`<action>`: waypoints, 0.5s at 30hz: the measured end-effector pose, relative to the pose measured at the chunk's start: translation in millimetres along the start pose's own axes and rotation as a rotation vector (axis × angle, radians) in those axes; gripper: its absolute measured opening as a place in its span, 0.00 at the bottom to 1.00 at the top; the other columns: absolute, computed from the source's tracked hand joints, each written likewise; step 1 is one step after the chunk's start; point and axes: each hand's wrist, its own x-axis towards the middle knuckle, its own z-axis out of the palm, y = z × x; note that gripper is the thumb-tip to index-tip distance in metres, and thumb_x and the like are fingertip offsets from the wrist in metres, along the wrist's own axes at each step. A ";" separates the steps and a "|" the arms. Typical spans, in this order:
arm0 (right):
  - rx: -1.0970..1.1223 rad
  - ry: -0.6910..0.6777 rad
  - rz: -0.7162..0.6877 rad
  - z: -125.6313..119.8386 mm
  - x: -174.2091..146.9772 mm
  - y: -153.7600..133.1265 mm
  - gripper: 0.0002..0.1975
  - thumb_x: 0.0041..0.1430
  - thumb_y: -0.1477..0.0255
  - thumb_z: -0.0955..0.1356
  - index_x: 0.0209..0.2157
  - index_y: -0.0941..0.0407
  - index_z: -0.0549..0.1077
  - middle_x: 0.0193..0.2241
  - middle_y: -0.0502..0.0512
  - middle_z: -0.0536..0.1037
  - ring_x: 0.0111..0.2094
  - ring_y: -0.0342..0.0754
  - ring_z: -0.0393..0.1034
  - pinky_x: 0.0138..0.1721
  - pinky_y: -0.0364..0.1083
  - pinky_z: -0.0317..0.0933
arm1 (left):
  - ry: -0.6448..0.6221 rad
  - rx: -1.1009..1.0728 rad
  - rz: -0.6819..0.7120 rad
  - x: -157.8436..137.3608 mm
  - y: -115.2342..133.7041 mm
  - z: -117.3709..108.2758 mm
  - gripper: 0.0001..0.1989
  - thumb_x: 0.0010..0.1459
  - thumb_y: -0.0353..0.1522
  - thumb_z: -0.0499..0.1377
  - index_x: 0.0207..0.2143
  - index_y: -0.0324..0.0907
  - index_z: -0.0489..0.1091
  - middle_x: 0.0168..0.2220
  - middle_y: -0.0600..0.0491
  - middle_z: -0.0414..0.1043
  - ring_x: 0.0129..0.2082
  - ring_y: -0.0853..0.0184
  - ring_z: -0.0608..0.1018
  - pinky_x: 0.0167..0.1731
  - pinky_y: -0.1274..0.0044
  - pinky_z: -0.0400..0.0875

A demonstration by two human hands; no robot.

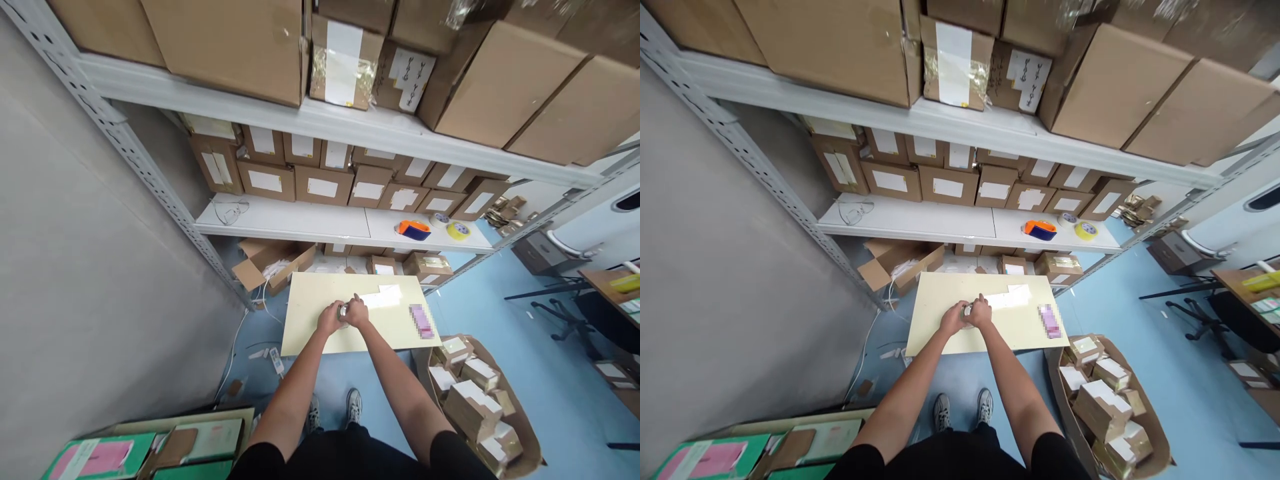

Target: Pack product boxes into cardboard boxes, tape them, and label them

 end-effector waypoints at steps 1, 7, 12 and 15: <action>-0.003 0.014 -0.015 0.0 -4.5 1.2 0.29 0.40 0.68 0.77 0.48 0.59 0.76 0.64 0.71 0.67 0.60 0.64 0.66 0.51 0.52 0.66 | -0.012 0.017 0.009 -1.7 1.6 1.0 0.31 0.49 0.31 0.71 0.55 0.47 0.68 0.51 0.50 0.77 0.50 0.57 0.78 0.47 0.73 0.69; 0.131 0.090 0.036 0.0 -22.6 13.4 0.26 0.39 0.69 0.77 0.43 0.57 0.71 0.44 0.63 0.80 0.46 0.57 0.76 0.38 0.46 0.64 | -0.027 0.073 0.000 -6.0 14.0 18.7 0.29 0.50 0.31 0.68 0.55 0.48 0.68 0.52 0.49 0.76 0.52 0.56 0.77 0.49 0.72 0.69; 0.275 0.239 0.090 -40.8 -20.4 6.0 0.21 0.45 0.65 0.75 0.39 0.54 0.67 0.35 0.56 0.80 0.35 0.52 0.76 0.33 0.44 0.59 | 0.000 0.077 -0.035 1.7 20.5 14.1 0.30 0.47 0.34 0.70 0.54 0.45 0.69 0.51 0.46 0.76 0.53 0.51 0.77 0.49 0.69 0.69; 0.368 0.279 0.050 -88.4 -22.6 0.9 0.20 0.45 0.65 0.74 0.38 0.52 0.65 0.28 0.48 0.76 0.29 0.50 0.72 0.30 0.43 0.55 | 0.041 0.104 -0.053 4.0 21.5 5.2 0.30 0.46 0.35 0.71 0.53 0.44 0.69 0.51 0.45 0.76 0.54 0.50 0.76 0.49 0.69 0.69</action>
